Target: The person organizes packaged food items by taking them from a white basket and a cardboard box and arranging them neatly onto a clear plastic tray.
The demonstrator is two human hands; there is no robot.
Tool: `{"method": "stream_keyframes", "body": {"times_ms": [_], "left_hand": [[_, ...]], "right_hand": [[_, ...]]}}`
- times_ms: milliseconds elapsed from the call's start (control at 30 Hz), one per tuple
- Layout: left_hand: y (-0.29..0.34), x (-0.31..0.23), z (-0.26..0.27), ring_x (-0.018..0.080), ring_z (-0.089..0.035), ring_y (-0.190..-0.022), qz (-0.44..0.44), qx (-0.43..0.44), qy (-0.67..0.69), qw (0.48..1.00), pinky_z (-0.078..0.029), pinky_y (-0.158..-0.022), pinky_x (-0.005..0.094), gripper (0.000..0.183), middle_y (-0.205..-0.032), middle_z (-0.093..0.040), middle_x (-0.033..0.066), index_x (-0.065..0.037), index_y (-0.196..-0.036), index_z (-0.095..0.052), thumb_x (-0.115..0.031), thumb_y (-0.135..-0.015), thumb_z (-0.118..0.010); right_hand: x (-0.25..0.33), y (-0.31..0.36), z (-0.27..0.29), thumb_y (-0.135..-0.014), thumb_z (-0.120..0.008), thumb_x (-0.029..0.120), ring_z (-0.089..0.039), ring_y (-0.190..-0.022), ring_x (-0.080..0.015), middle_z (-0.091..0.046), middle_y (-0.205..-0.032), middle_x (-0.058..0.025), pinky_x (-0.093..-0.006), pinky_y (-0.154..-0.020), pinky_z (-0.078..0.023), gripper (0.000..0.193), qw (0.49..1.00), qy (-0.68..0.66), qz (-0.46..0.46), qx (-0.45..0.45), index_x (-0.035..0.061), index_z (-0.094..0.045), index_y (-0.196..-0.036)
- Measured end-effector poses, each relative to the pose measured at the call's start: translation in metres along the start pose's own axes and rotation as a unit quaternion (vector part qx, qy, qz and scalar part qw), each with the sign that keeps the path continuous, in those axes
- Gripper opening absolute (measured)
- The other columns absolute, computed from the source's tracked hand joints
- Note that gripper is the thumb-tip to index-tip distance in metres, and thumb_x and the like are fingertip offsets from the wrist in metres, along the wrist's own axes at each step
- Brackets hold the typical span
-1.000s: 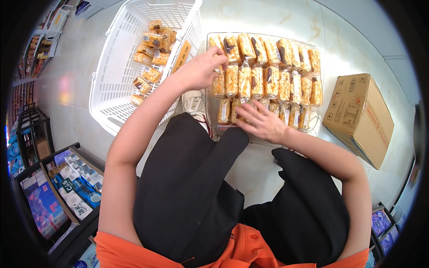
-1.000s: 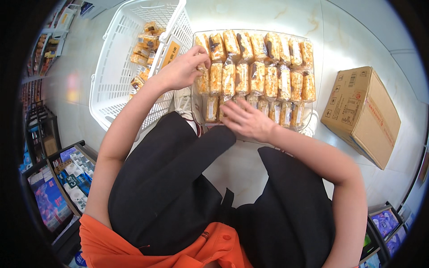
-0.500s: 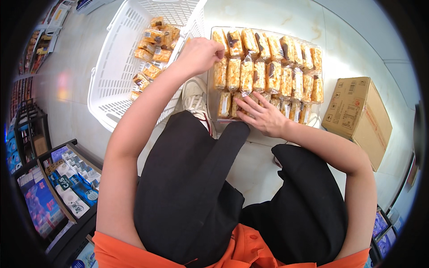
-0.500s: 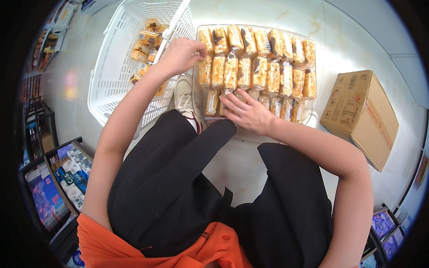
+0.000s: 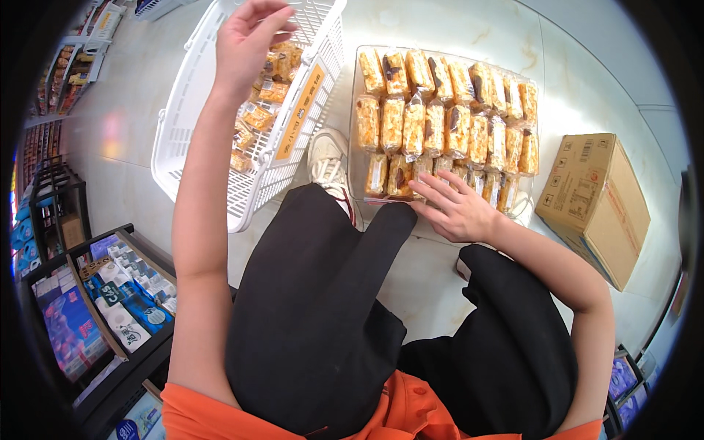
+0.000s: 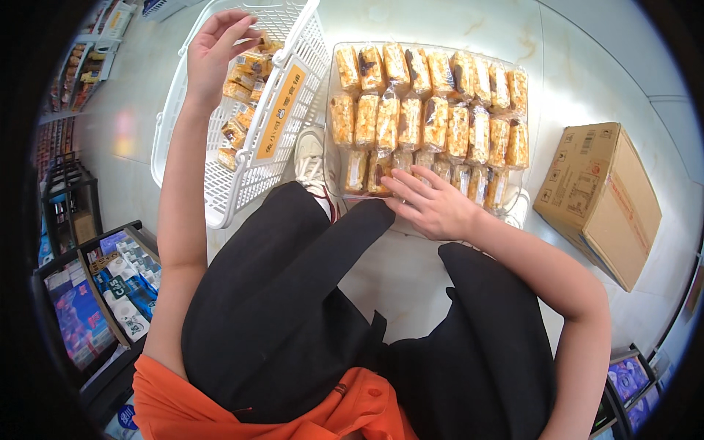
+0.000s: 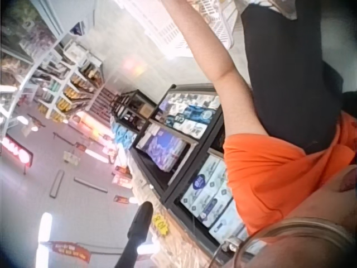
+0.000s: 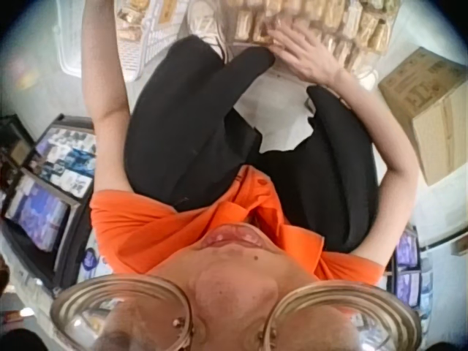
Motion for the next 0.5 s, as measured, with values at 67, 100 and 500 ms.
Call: {"method": "stream_keyframes", "body": {"times_ms": [67, 100, 500], "left_hand": [[0.000, 0.027, 0.016, 0.0113, -0.062, -0.091, 0.027, -0.073, -0.030, 0.997, -0.051, -0.084, 0.0279, 0.019, -0.101, -0.064, 0.0045, -0.005, -0.106, -0.062, -0.016, -0.090, -0.064], [0.005, 0.048, 0.017, 0.0141, -0.062, -0.092, 0.067, -0.095, -0.077, 0.990, -0.051, -0.084, 0.0295, 0.021, -0.101, -0.064, 0.0064, -0.002, -0.106, -0.058, -0.013, -0.089, -0.064], [0.169, 0.250, 0.132, 0.0468, -0.032, -0.132, 0.462, 0.138, -0.564, 0.670, -0.032, -0.107, 0.0515, 0.111, -0.144, -0.028, 0.0290, -0.025, -0.151, -0.011, -0.042, -0.065, -0.079]], "right_hand": [[-0.001, 0.003, 0.001, -0.076, -0.066, 0.018, -0.038, -0.135, -0.0301, -0.040, -0.146, -0.0135, -0.0485, -0.111, -0.030, 0.047, 1.000, 0.006, -0.009, 0.009, 0.0106, -0.056, -0.122], [-0.002, 0.006, 0.000, -0.076, -0.068, 0.018, -0.039, -0.134, -0.0304, -0.041, -0.145, -0.0126, -0.0485, -0.110, -0.031, 0.049, 1.000, 0.009, -0.017, 0.016, 0.0118, -0.056, -0.123], [-0.010, 0.009, 0.001, -0.073, -0.068, 0.015, -0.040, -0.132, -0.0324, -0.043, -0.141, -0.0162, -0.0485, -0.109, -0.030, 0.051, 0.998, -0.009, -0.058, 0.024, 0.0090, -0.053, -0.122]]}}
Point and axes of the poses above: each hand's wrist, its own y-axis away from the middle knuckle, its own z-axis out of the back of the hand, x = y × z, the point moved 5 cm from there along -y, towards the middle knuckle
